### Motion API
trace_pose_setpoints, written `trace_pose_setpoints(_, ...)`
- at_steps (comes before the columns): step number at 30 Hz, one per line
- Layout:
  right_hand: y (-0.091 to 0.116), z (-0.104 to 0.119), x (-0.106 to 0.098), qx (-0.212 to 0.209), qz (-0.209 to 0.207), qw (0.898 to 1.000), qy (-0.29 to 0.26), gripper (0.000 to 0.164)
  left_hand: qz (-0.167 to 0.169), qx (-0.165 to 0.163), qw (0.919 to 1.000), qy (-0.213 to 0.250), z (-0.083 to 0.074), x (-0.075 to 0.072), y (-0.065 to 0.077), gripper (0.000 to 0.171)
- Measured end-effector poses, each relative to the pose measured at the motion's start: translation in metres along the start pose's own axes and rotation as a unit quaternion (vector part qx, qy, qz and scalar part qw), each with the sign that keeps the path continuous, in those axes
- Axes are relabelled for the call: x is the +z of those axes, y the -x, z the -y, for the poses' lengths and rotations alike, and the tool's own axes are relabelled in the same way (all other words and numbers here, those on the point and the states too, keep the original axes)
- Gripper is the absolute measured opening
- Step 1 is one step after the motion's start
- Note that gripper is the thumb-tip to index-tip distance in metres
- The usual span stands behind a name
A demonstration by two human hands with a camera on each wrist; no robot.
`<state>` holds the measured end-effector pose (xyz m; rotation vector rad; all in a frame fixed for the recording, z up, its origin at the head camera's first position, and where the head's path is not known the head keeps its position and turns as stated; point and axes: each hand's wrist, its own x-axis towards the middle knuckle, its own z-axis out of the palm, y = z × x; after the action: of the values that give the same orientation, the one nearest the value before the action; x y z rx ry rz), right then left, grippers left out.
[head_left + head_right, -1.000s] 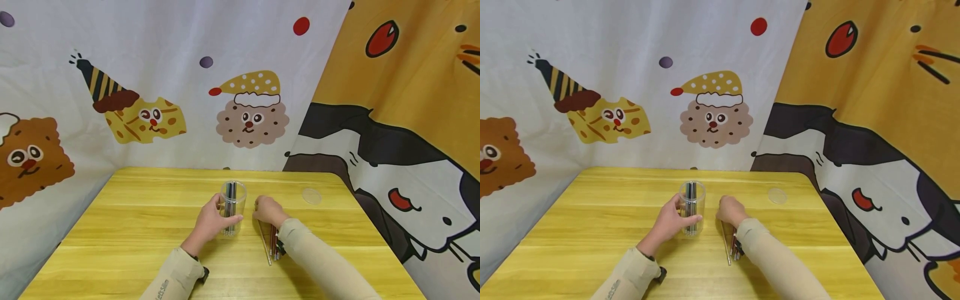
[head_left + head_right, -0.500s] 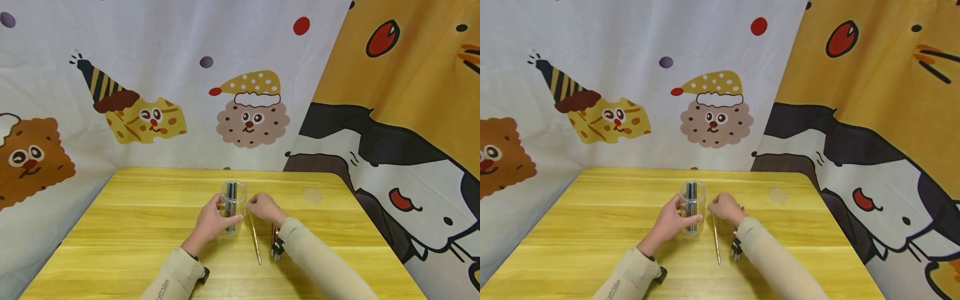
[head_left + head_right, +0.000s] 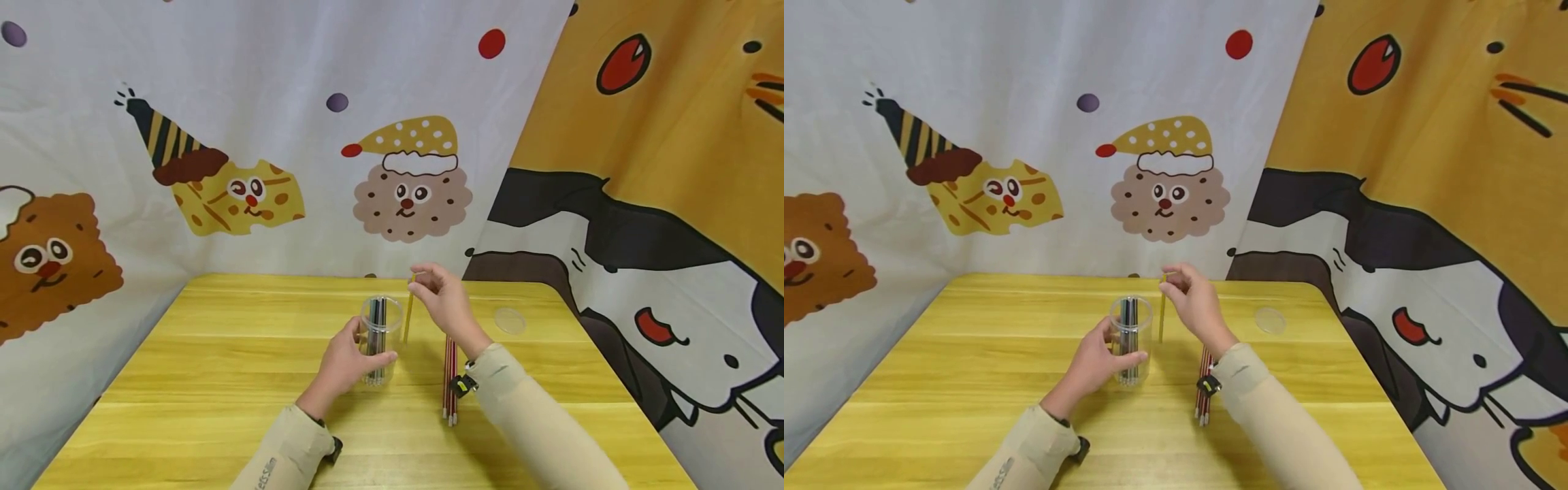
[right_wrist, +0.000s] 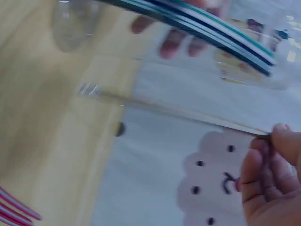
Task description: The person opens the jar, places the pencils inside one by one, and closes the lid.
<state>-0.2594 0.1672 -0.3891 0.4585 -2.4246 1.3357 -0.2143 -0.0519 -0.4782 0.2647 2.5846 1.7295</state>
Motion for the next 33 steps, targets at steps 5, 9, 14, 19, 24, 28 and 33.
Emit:
trace_pose_setpoints(5,-0.007,0.022,-0.018,-0.082,-0.112,0.985,-0.103,0.020,0.000,0.000,1.0000,-0.001,-0.001,0.000,0.000,0.070)
trace_pose_setpoints(9,-0.011,0.042,-0.042,-0.084,-0.174,0.955,-0.224,0.020,0.000,0.000,1.0000,0.001,-0.002,0.000,0.001,0.071)
trace_pose_setpoints(14,-0.009,0.055,-0.066,-0.042,-0.172,0.931,-0.319,0.016,-0.002,0.001,1.0000,0.003,-0.002,0.000,0.001,0.069)
trace_pose_setpoints(19,-0.003,0.045,-0.072,0.018,-0.131,0.945,-0.300,0.016,-0.003,-0.001,1.0000,0.004,-0.001,0.000,0.002,0.067)
trace_pose_setpoints(24,0.001,0.033,-0.064,0.047,-0.100,0.960,-0.258,0.018,-0.002,-0.002,1.0000,0.000,-0.002,0.000,0.002,0.065)
trace_pose_setpoints(28,0.004,0.032,-0.052,0.031,-0.070,0.974,-0.211,0.020,-0.002,-0.003,1.0000,-0.002,-0.002,-0.001,0.002,0.065)
trace_pose_setpoints(33,0.010,0.031,-0.033,-0.011,-0.037,0.989,-0.143,0.021,-0.002,0.000,1.0000,-0.006,0.000,-0.001,0.001,0.070)
